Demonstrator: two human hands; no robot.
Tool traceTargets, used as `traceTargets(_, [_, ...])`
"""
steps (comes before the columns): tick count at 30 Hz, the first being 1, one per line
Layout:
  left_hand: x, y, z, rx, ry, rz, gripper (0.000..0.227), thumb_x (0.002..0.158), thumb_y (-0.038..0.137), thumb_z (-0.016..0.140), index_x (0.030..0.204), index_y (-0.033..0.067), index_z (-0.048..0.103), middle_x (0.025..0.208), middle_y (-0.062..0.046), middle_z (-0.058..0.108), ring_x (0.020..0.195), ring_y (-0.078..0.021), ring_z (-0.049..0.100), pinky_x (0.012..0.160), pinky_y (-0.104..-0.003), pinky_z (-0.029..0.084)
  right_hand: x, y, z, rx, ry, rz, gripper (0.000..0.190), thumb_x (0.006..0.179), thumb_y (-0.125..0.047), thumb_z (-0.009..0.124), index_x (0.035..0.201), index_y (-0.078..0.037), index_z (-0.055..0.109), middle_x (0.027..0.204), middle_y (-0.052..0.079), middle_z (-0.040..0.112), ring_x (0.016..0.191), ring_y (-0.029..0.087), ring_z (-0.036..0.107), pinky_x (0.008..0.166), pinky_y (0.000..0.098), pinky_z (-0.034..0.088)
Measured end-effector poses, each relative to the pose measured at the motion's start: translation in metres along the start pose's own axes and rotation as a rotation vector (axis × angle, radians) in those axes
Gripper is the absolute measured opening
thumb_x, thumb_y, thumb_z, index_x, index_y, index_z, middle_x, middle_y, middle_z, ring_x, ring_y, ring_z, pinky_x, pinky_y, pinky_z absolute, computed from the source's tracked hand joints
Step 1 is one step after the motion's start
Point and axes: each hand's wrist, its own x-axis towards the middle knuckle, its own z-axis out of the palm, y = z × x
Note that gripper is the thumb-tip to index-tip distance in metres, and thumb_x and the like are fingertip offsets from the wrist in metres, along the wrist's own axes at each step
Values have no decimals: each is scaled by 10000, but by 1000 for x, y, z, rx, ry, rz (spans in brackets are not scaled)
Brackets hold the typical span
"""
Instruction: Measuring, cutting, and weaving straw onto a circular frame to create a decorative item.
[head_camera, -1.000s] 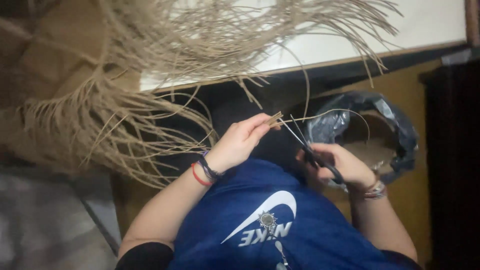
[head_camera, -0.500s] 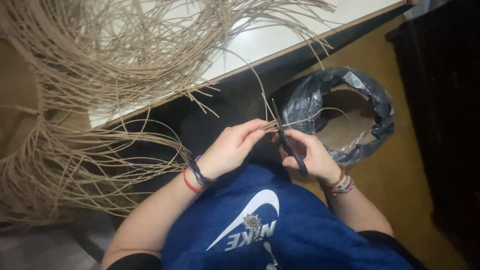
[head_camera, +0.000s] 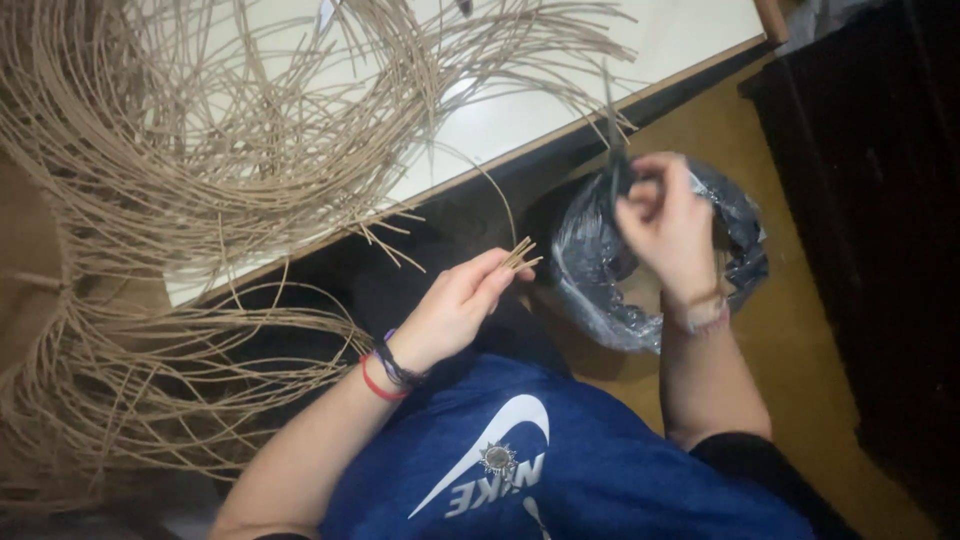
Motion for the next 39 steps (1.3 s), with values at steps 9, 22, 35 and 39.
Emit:
traceTargets(9, [6,4,-18,-115,-48,26,371,1072,357,375,949,158,663,623,47,431,564,-80,444,621,-246,405,188,72,27,-623,135,46,198,949,-213,777,1007,-26,747,883,165,759,814,398,715,670,524,592])
traceTargets(22, [45,-7,-20,-875,80,319,338,1125,254,347,945,30,524,606,119,245,472,23,253,402,-109,217,35,-83,86,661,-920,-730,245,900,-235,760,938,-36,622,767,173,657,698,354,697,564,441,552])
traceTargets(35, [-44,-54,-74,-285,40,74,278,1066,164,450,1278,0,524,766,-90,636,731,-219,678,681,-349,589,88,-98,89,887,488,-489,384,1117,-288,368,871,-11,470,1050,307,556,836,396,687,738,388,565])
traceTargets(39, [-60,-61,-56,-784,148,83,275,1106,169,369,1043,-12,567,642,-12,472,538,-163,616,486,-226,512,84,-134,125,793,487,-480,357,1121,-329,408,909,-57,500,1216,204,480,1002,310,626,761,306,509])
